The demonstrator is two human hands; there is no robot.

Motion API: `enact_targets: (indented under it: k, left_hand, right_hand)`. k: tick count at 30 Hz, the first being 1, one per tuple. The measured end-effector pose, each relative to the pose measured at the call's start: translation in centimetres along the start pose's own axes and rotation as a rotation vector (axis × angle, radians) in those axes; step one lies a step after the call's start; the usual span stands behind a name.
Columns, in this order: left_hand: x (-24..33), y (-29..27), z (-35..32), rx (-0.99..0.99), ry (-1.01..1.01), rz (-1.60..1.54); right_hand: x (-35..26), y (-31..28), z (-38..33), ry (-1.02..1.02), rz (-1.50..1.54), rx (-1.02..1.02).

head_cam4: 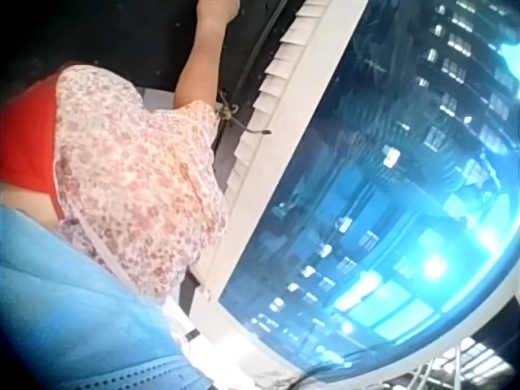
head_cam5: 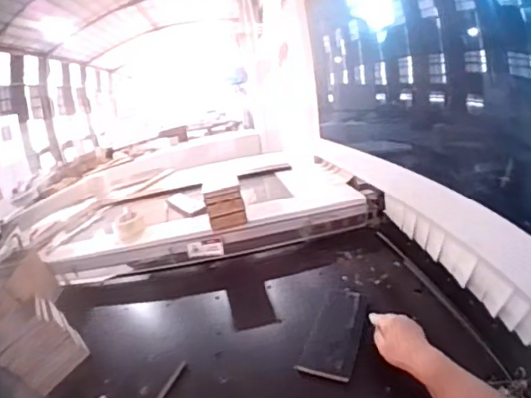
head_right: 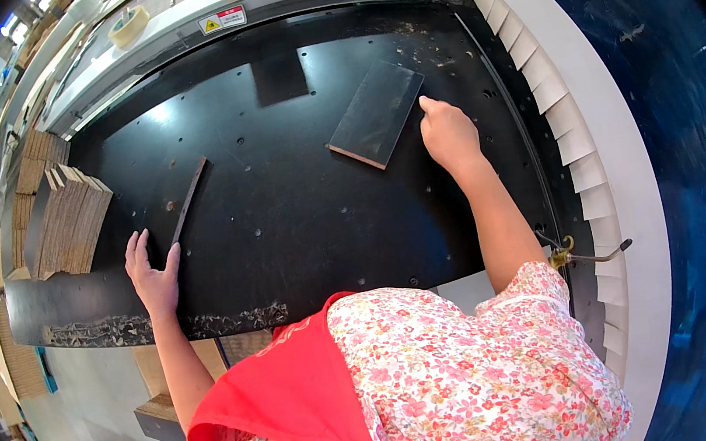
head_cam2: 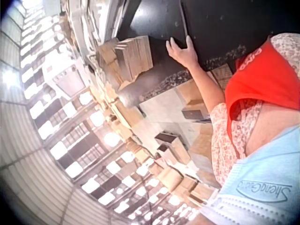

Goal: The person assembles dark wood panels by hand on a workstation, checking their alignment and then stacking them on a blue pallet.

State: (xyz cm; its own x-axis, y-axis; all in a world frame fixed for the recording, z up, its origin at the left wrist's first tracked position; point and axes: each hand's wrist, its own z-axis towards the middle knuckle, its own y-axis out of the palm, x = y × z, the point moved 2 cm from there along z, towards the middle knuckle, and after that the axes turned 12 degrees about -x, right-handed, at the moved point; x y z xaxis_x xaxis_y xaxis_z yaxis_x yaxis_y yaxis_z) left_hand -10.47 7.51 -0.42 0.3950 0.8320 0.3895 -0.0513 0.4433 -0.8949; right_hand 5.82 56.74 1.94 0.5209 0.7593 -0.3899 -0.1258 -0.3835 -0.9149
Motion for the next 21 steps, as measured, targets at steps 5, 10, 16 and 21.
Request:
enact_targets:
  k: [5, 10, 16, 21]
  left_hand:
    - [-0.2, 0.0, -0.1, 0.001, 0.002, 0.012]
    - [-0.3, 0.1, -0.2, -0.001, 0.004, 0.013]
    - [-0.1, -0.1, -0.1, -0.010, -0.020, 0.001]
    - [0.1, -0.1, -0.1, -0.020, -0.018, -0.021]
  right_hand:
    - [-1.1, 0.8, -2.1, -0.437, -0.390, 0.088]
    - [-3.6, 0.4, -1.6, -0.581, -0.515, -0.133]
    - [-4.6, 0.0, 1.1, -0.552, -0.541, -0.195]
    - [-2.0, 0.2, 7.5, -0.393, -0.537, 0.005]
